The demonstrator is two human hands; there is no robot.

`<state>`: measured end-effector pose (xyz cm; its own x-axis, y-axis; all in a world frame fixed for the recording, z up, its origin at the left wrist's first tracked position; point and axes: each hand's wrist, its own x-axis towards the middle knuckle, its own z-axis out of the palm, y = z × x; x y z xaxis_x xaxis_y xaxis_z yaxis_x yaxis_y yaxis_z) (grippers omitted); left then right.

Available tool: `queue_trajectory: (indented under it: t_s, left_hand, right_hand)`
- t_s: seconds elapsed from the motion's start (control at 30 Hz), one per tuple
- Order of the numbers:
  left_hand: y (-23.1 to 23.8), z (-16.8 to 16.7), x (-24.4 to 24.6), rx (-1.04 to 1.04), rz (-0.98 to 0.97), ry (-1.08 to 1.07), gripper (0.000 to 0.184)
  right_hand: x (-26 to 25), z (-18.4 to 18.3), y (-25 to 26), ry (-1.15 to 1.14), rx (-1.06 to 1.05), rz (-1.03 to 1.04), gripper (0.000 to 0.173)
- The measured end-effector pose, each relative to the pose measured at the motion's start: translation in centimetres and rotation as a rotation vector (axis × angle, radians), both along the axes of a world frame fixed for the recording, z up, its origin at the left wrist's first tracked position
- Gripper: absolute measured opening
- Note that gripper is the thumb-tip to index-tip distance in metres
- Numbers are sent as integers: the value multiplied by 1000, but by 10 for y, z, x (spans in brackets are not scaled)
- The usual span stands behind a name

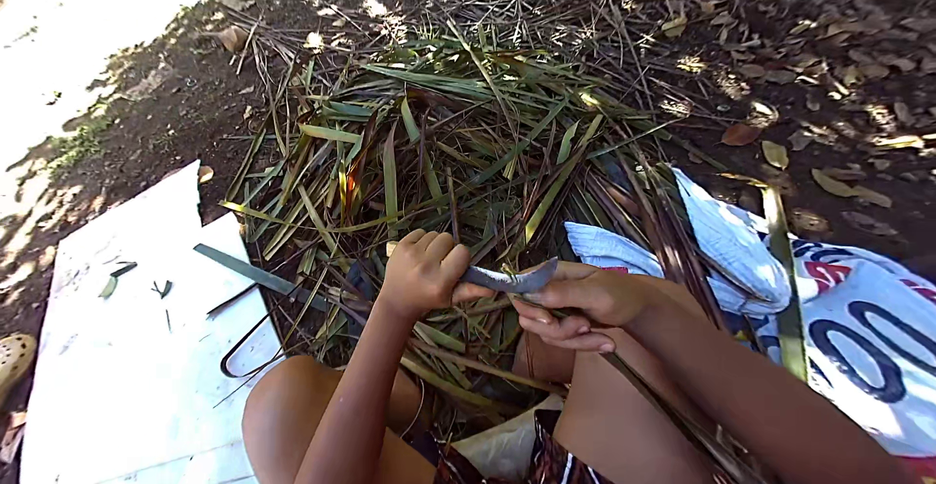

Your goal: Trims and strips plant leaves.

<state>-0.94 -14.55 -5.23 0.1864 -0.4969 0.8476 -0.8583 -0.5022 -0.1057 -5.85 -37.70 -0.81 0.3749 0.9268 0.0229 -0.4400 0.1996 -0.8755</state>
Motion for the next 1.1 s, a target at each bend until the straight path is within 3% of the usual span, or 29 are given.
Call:
queue_trajectory:
  t_s: [0.37,0.43,0.5,0.57,0.7,0.8,0.9,1.1]
  left_hand:
    - [12,-9,15,-3,98,-49,69]
    - [26,-15,15,-57,280,90,66]
    - [50,-7,18,-263,540,460,58]
    - [69,1,29,-391,651,492,58]
    - [51,2,-2,-216,443,500,56]
    - [32,-2,-36,-123,164,597,68]
    - [19,4,-57,-5,-122,612,66]
    - [11,8,-67,96,-246,720,65]
  right_hand:
    - [5,-1,11,0,-104,-135,31]
    - [2,-2,11,43,-95,-123,31]
    - [-12,-3,9,41,-135,-79,30]
    - [-19,-2,9,-8,-214,-67,27]
    - [-18,-6,11,-7,-263,-100,29]
    - [-19,-5,9,0,-268,-112,28]
    - [-20,-6,7,-25,-220,-142,29]
    - [-19,-8,3,-25,-127,-65,28]
